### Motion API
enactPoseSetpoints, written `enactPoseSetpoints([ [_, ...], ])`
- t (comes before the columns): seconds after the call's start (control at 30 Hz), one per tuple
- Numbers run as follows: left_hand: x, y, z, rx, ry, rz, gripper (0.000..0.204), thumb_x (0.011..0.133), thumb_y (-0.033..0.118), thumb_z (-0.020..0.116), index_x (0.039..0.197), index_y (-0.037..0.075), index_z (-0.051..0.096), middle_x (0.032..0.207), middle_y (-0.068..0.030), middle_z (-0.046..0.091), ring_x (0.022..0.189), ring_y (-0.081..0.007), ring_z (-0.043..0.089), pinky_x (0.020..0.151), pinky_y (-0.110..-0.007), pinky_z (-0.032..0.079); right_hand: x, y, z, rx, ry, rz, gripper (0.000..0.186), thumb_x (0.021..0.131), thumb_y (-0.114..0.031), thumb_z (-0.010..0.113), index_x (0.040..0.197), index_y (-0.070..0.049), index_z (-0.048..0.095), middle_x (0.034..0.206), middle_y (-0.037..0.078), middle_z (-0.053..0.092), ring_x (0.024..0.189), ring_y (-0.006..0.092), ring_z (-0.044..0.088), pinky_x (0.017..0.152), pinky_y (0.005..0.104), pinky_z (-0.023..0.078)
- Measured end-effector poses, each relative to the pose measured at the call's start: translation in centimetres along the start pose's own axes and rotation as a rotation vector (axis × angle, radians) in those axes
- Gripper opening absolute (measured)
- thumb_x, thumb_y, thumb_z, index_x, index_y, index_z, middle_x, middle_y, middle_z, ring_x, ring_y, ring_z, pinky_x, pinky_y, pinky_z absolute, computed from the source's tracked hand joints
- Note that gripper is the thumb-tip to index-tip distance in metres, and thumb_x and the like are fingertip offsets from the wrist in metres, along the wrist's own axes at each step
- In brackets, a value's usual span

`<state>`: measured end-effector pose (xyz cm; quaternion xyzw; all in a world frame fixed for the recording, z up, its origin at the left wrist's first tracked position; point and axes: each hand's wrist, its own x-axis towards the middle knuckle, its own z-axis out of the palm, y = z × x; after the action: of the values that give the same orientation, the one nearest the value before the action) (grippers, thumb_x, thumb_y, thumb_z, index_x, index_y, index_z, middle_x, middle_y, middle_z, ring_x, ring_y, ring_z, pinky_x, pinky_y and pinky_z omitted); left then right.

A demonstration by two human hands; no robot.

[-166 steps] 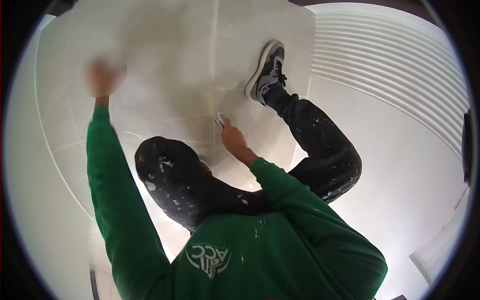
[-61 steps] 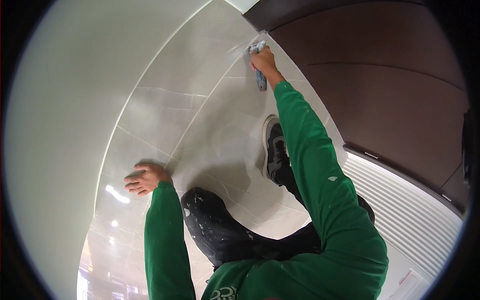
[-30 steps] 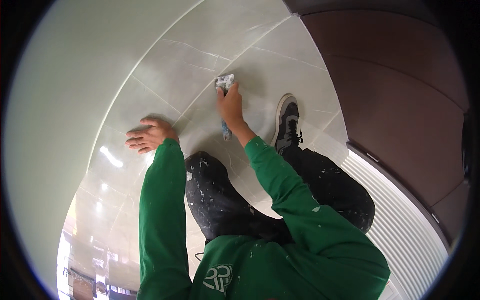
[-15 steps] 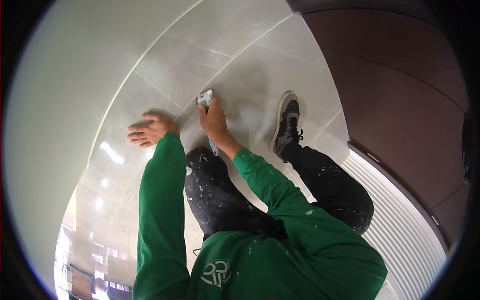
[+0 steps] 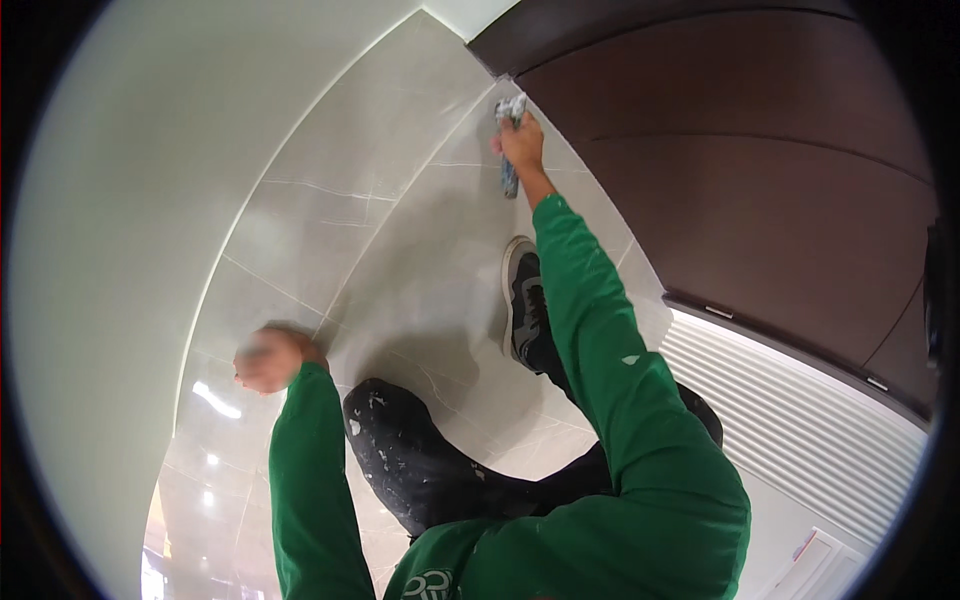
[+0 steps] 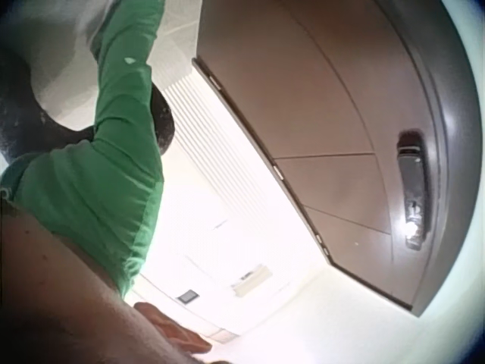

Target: The person applies a white substance into the joints between floor tiles using a scraper and wipes the surface with a cloth.

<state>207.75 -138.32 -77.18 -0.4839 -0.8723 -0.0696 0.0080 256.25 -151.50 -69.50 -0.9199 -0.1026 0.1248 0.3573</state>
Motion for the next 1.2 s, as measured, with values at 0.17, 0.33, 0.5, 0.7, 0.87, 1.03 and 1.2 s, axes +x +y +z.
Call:
enactPoseSetpoints([
  [0.17, 0.0, 0.0, 0.1, -0.016, -0.003, 0.007, 0.079, 0.101, 0.057, 0.029, 0.159, 0.004, 0.028, 0.164, -0.0273, 0.024, 0.153, -0.0403, 0.022, 0.12, -0.06, 0.018, 5.3, -0.6, -0.7, -0.461, 0.079, -0.312, 0.028, 0.097, -0.027, 0.061, 0.108, -0.002, 0.061, 0.078, 0.018, 0.073, 0.069, 0.0337, 0.073, 0.069, 0.0433, 0.059],
  [0.33, 0.1, 0.0, -0.2, 0.003, -0.059, 0.004, 0.079, 0.103, 0.058, 0.028, 0.159, 0.002, 0.026, 0.166, -0.0268, 0.02, 0.155, -0.0408, 0.019, 0.123, -0.06, 0.014, 5.9, -2.0, -1.8, -0.866, 0.01, -0.365, 0.026, 0.099, -0.032, 0.058, 0.115, -0.012, 0.063, 0.099, 0.021, 0.073, 0.093, 0.0444, 0.07, 0.081, 0.0552, 0.056],
  [0.5, 0.1, 0.3, -0.4, -0.015, -0.07, 0.011, 0.079, 0.103, 0.057, 0.028, 0.16, 0.003, 0.024, 0.166, -0.0264, 0.02, 0.155, -0.0404, 0.017, 0.122, -0.06, 0.015, 7.2, -3.6, -2.9, -1.049, -0.113, -0.45, 0.023, 0.1, -0.028, 0.057, 0.116, -0.014, 0.064, 0.098, 0.02, 0.074, 0.093, 0.0425, 0.071, 0.081, 0.0541, 0.058],
  [0.7, 0.1, 0.4, -0.3, 0.003, -0.061, 0.018, 0.078, 0.103, 0.056, 0.029, 0.159, 0.002, 0.025, 0.166, -0.0268, 0.021, 0.155, -0.0403, 0.017, 0.122, -0.059, 0.016, 8.3, -3.9, -3.3, -1.164, -0.165, -0.515, 0.022, 0.102, -0.027, 0.053, 0.117, -0.015, 0.064, 0.098, 0.018, 0.075, 0.093, 0.039, 0.073, 0.082, 0.0527, 0.058],
  [0.87, 0.1, 0.4, -0.4, -0.007, -0.068, 0.013, 0.078, 0.103, 0.056, 0.029, 0.159, 0.002, 0.026, 0.165, -0.0274, 0.021, 0.155, -0.0402, 0.017, 0.122, -0.059, 0.016, 9.3, -4.4, -3.6, -1.216, -0.216, -0.541, 0.024, 0.102, -0.027, 0.052, 0.119, -0.015, 0.064, 0.099, 0.017, 0.075, 0.094, 0.0375, 0.073, 0.082, 0.0519, 0.059],
  [1.03, 0.1, 0.5, -0.5, -0.002, -0.06, 0.026, 0.078, 0.103, 0.057, 0.028, 0.159, 0.003, 0.026, 0.165, -0.0274, 0.021, 0.155, -0.04, 0.017, 0.122, -0.059, 0.016, 9.7, -5.3, -3.9, -1.248, -0.321, -0.638, 0.029, 0.102, -0.024, 0.051, 0.125, -0.014, 0.065, 0.102, 0.019, 0.074, 0.094, 0.0381, 0.073, 0.083, 0.0514, 0.058],
  [1.2, 0.1, 0.6, -0.5, -0.002, -0.056, 0.021, 0.079, 0.102, 0.058, 0.027, 0.16, 0.004, 0.025, 0.166, -0.0271, 0.02, 0.155, -0.0399, 0.017, 0.122, -0.058, 0.015, 9.3, -6.0, -3.2, -1.298, -0.314, -0.617, 0.03, 0.098, -0.012, 0.049, 0.12, -0.014, 0.068, 0.103, 0.017, 0.075, 0.096, 0.0363, 0.074, 0.083, 0.0479, 0.059],
])
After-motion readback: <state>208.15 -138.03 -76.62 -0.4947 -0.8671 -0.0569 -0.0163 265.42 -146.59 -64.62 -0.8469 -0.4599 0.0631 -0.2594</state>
